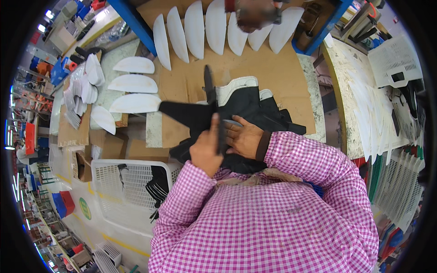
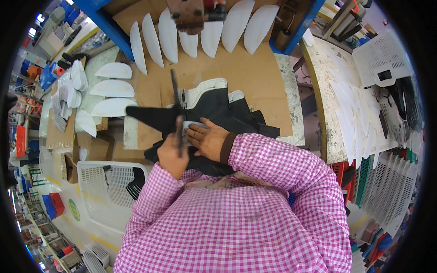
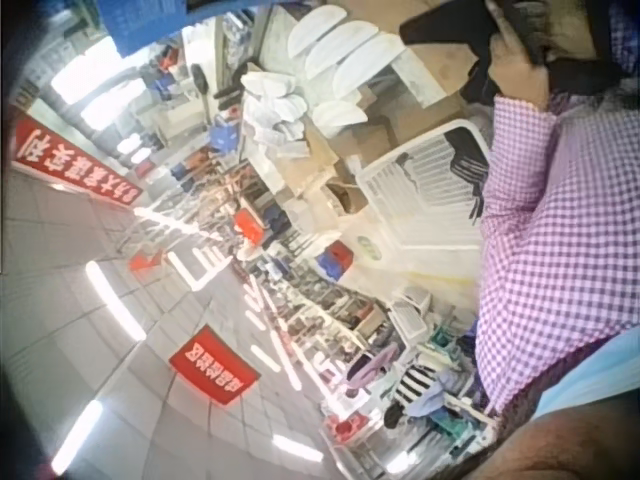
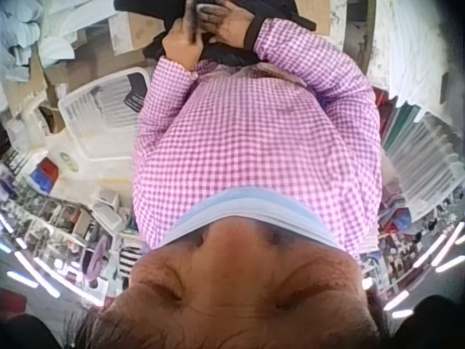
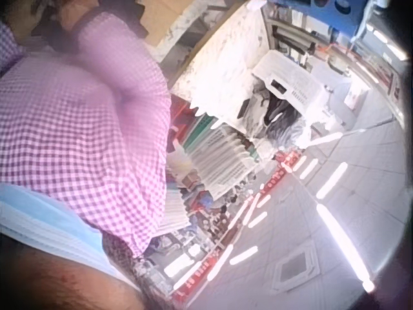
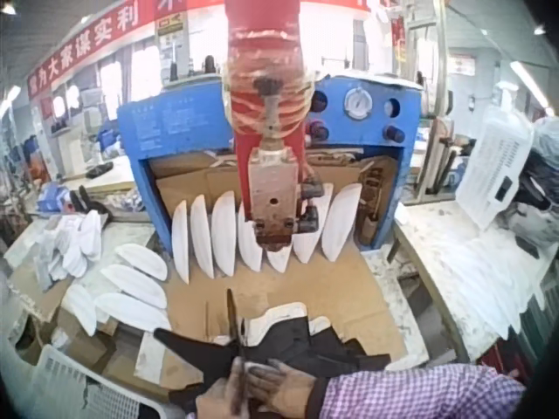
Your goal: The person repeatedly places white insole-like pieces onto black shoe uppers, presses them into place, and uses a press machine to secure them. Finished units are placed into a red basket. The process is repeated for multiple shoe uppers.
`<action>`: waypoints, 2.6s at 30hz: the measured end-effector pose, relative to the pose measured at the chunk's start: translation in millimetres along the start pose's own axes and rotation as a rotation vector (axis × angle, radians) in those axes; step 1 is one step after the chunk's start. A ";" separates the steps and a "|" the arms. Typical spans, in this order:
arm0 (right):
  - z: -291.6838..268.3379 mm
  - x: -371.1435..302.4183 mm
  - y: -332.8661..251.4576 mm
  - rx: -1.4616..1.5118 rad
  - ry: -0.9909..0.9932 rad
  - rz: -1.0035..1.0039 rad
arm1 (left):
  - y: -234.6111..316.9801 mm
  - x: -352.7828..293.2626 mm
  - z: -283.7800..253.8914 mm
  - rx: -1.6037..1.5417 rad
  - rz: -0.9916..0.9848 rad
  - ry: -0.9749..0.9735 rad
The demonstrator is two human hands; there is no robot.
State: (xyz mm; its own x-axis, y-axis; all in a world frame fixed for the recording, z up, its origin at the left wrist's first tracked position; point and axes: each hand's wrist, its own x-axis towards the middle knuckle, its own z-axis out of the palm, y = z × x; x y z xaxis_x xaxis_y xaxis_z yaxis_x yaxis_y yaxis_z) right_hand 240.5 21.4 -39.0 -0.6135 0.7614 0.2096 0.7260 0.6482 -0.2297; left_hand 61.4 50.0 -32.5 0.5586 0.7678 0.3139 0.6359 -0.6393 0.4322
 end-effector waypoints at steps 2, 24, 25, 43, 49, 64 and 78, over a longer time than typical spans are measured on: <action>-22.8 1.7 -6.1 0.129 0.027 0.037 | -6.5 -9.0 -19.6 -0.408 -0.256 0.161; -30.6 -44.2 -1.6 1.959 1.063 0.530 | 54.8 4.3 -19.2 -0.960 -0.164 0.189; -36.9 -46.5 1.3 1.957 1.099 0.625 | 48.8 1.8 -18.8 -0.925 -0.004 0.085; -29.0 -19.8 -30.4 1.051 0.884 0.928 | 44.7 -1.5 -5.8 -0.808 -0.475 0.060; -30.0 -10.1 -28.1 0.166 0.733 0.299 | 41.3 -0.1 14.7 -0.413 -0.119 0.175; -26.5 15.9 -34.2 0.137 0.618 0.199 | 21.0 -18.0 8.4 -0.451 -0.298 0.218; -44.4 36.3 -20.1 0.771 0.699 0.377 | -28.0 -28.5 -38.2 -0.792 -0.284 -0.117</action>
State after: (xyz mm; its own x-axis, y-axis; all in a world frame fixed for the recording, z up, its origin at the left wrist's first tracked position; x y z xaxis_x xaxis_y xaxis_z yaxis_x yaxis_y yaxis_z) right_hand 217.4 35.6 15.4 0.0935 0.8950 0.4361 0.2921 0.3940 -0.8714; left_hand 7.3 47.6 -21.3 0.5131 0.8577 0.0331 0.2242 -0.1712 0.9594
